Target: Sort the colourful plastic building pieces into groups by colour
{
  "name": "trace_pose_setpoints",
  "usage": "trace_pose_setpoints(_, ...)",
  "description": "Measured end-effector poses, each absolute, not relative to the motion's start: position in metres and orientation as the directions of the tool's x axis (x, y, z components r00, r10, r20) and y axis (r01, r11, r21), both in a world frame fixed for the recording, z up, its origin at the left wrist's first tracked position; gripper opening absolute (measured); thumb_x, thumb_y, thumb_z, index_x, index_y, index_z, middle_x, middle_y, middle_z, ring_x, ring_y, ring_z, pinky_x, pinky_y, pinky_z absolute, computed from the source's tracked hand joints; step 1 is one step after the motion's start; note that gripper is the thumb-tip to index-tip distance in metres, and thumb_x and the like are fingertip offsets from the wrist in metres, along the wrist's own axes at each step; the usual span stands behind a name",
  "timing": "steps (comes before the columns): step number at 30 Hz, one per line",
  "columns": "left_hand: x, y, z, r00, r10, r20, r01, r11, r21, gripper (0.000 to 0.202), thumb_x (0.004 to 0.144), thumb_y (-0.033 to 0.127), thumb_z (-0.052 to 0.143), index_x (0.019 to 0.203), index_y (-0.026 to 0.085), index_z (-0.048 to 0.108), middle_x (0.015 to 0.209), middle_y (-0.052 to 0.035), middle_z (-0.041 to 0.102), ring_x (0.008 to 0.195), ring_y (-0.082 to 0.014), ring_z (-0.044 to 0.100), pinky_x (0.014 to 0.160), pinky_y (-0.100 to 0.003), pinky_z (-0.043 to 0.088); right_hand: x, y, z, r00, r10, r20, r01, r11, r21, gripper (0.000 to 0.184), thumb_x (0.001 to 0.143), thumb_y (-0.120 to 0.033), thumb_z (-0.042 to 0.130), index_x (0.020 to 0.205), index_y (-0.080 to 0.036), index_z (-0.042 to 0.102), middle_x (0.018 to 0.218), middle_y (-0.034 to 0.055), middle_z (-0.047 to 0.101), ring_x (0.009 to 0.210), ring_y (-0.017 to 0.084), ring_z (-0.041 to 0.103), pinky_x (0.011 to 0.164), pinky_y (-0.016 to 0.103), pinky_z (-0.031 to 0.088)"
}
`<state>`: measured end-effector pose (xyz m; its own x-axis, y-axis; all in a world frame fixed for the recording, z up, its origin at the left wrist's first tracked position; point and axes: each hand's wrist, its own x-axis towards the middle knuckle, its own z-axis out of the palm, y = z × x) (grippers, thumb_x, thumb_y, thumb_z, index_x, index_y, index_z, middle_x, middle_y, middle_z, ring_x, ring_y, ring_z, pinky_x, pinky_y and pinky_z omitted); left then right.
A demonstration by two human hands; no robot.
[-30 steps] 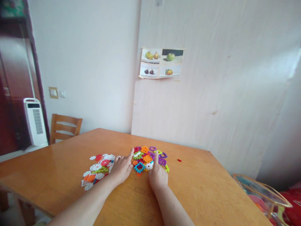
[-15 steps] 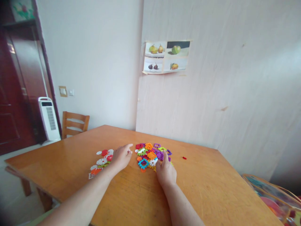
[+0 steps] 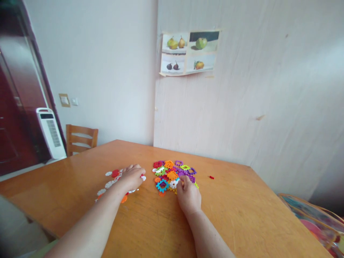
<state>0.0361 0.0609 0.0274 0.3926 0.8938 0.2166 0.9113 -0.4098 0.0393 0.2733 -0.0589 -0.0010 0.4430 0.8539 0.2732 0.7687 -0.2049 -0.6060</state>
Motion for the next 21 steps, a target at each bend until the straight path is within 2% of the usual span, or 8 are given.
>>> trace_pose_setpoints(6, 0.030, 0.068, 0.026, 0.399, 0.886, 0.235, 0.897, -0.431, 0.103, 0.020, 0.077, 0.026, 0.052, 0.088, 0.028, 0.069, 0.104, -0.0071, 0.063, 0.102, -0.0266, 0.054, 0.087, -0.041, 0.040, 0.274, -0.059, -0.001, 0.440, 0.859, 0.263, 0.766, -0.207, -0.609, 0.033, 0.090, -0.037, 0.041, 0.111, -0.027, 0.065, 0.092, 0.0026, 0.072, 0.090, 0.019, 0.065, 0.074, 0.024, 0.043)
trace_pose_setpoints(10, 0.033, 0.075, 0.027, 0.337, 0.907, 0.252, 0.875, -0.400, 0.271, 0.015, 0.077, 0.028, 0.055, 0.079, 0.026, 0.070, 0.095, -0.0067, 0.067, 0.095, -0.0255, 0.059, 0.083, -0.038, 0.043, 0.274, -0.059, -0.002, 0.434, 0.860, 0.270, 0.771, -0.200, -0.605, 0.032, 0.089, -0.037, 0.041, 0.108, -0.027, 0.065, 0.089, 0.0019, 0.073, 0.087, 0.019, 0.066, 0.073, 0.024, 0.044)
trace_pose_setpoints(12, 0.038, 0.077, 0.029, 0.323, 0.912, 0.253, 0.814, -0.404, 0.418, 0.016, 0.078, 0.028, 0.055, 0.077, 0.024, 0.071, 0.091, -0.0066, 0.069, 0.091, -0.0238, 0.061, 0.081, -0.035, 0.045, 0.275, -0.058, -0.003, 0.428, 0.860, 0.278, 0.772, -0.188, -0.607, 0.031, 0.089, -0.037, 0.042, 0.106, -0.028, 0.066, 0.087, 0.0016, 0.072, 0.085, 0.019, 0.066, 0.072, 0.024, 0.043)
trace_pose_setpoints(13, 0.041, 0.077, 0.030, 0.316, 0.913, 0.257, 0.750, -0.406, 0.522, 0.018, 0.079, 0.028, 0.055, 0.082, 0.023, 0.071, 0.092, -0.0064, 0.071, 0.091, -0.0224, 0.062, 0.081, -0.033, 0.046, 0.275, -0.058, -0.003, 0.425, 0.861, 0.280, 0.773, -0.184, -0.608, 0.031, 0.089, -0.037, 0.042, 0.105, -0.028, 0.066, 0.086, 0.0016, 0.072, 0.085, 0.019, 0.066, 0.072, 0.024, 0.043)
trace_pose_setpoints(15, 0.047, 0.076, 0.034, 0.293, 0.922, 0.255, 0.545, -0.380, 0.747, 0.029, 0.082, 0.030, 0.052, 0.104, 0.020, 0.069, 0.102, -0.0070, 0.072, 0.095, -0.0196, 0.064, 0.082, -0.029, 0.047, 0.275, -0.058, -0.003, 0.422, 0.862, 0.282, 0.772, -0.178, -0.611, 0.030, 0.088, -0.037, 0.043, 0.105, -0.028, 0.066, 0.086, 0.0016, 0.072, 0.085, 0.019, 0.065, 0.072, 0.024, 0.043)
trace_pose_setpoints(17, 0.048, 0.075, 0.038, 0.247, 0.940, 0.235, 0.328, -0.309, 0.893, 0.044, 0.086, 0.033, 0.049, 0.126, 0.017, 0.058, 0.114, -0.0090, 0.070, 0.102, -0.0179, 0.063, 0.083, -0.027, 0.047, 0.275, -0.058, -0.004, 0.422, 0.862, 0.282, 0.769, -0.176, -0.615, 0.030, 0.088, -0.036, 0.043, 0.105, -0.028, 0.067, 0.085, 0.0015, 0.072, 0.085, 0.019, 0.065, 0.073, 0.024, 0.043)
trace_pose_setpoints(19, 0.045, 0.074, 0.041, 0.168, 0.964, 0.207, 0.242, -0.244, 0.939, 0.048, 0.087, 0.033, 0.046, 0.132, 0.015, 0.053, 0.118, -0.0103, 0.068, 0.106, -0.0176, 0.062, 0.083, -0.026, 0.048, 0.276, -0.058, -0.004, 0.420, 0.863, 0.282, 0.767, -0.171, -0.618, 0.030, 0.088, -0.036, 0.044, 0.105, -0.028, 0.067, 0.084, 0.0013, 0.072, 0.084, 0.019, 0.065, 0.073, 0.024, 0.043)
trace_pose_setpoints(21, 0.039, 0.076, 0.041, 0.082, 0.979, 0.188, 0.288, -0.204, 0.936, 0.044, 0.086, 0.029, 0.045, 0.126, 0.015, 0.056, 0.116, -0.0104, 0.069, 0.105, -0.0175, 0.063, 0.082, -0.025, 0.048, 0.276, -0.058, -0.004, 0.416, 0.864, 0.284, 0.766, -0.164, -0.621, 0.029, 0.088, -0.035, 0.044, 0.104, -0.028, 0.067, 0.084, 0.0010, 0.072, 0.084, 0.019, 0.065, 0.073, 0.024, 0.043)
